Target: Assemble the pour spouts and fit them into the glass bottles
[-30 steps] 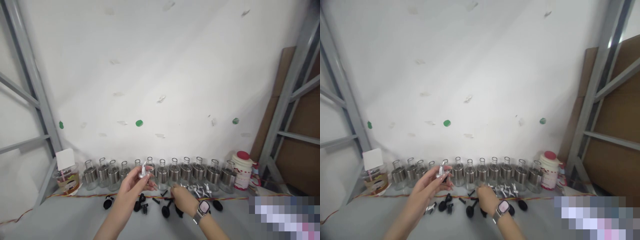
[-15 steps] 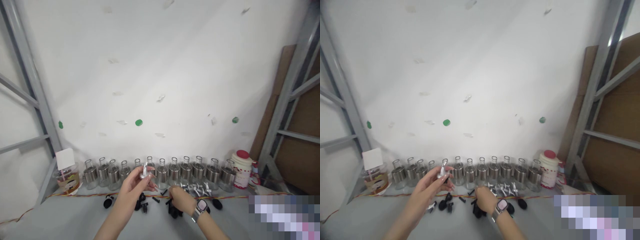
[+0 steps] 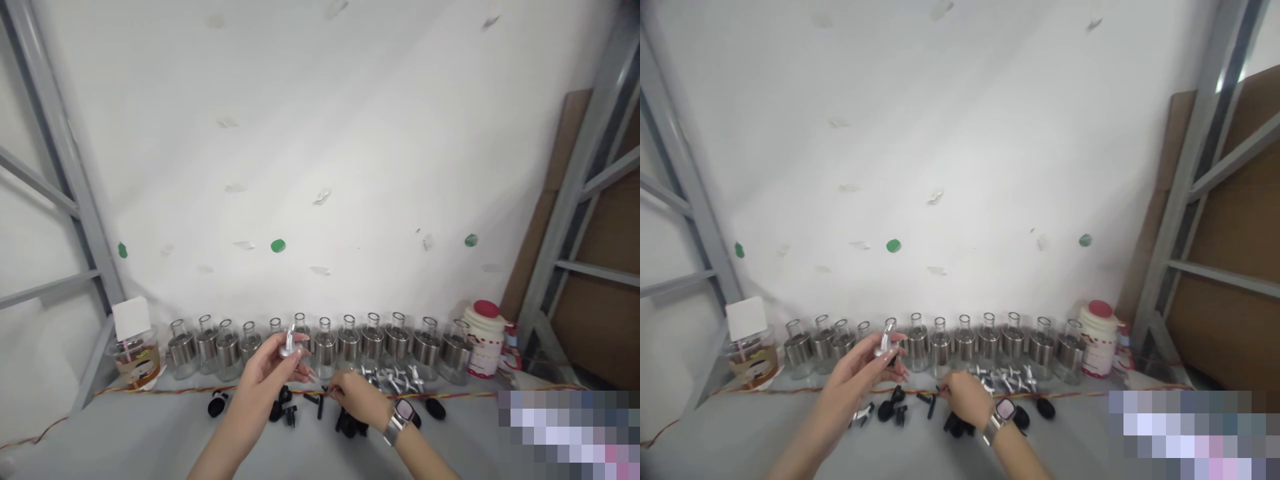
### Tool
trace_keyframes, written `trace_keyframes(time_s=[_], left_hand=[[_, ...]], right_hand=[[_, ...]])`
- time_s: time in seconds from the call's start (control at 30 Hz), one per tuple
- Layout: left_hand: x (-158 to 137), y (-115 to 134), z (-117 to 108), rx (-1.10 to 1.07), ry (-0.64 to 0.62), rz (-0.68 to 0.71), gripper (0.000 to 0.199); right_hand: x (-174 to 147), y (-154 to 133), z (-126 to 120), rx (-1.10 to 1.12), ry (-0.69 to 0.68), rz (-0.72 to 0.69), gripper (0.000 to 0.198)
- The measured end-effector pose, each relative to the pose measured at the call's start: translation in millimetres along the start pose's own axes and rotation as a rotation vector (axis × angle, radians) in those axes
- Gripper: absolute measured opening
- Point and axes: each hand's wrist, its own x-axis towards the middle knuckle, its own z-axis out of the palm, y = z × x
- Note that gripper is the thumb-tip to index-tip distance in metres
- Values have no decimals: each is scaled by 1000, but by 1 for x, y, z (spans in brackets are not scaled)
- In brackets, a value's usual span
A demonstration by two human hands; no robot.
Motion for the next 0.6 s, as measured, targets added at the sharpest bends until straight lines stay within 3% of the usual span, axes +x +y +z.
trace_keyframes(time_s=[0.23, 0.4, 0.6], left_hand=[[0, 1, -4, 21, 5, -7, 24], [1, 0, -4, 30, 20, 9, 25], [-1, 2, -5, 53, 16, 12, 23]], right_hand=[[-5, -12, -3, -18, 87, -100, 30], [-13, -38, 13, 63, 51, -353, 61], [-16, -50, 27, 226, -24, -418, 43]])
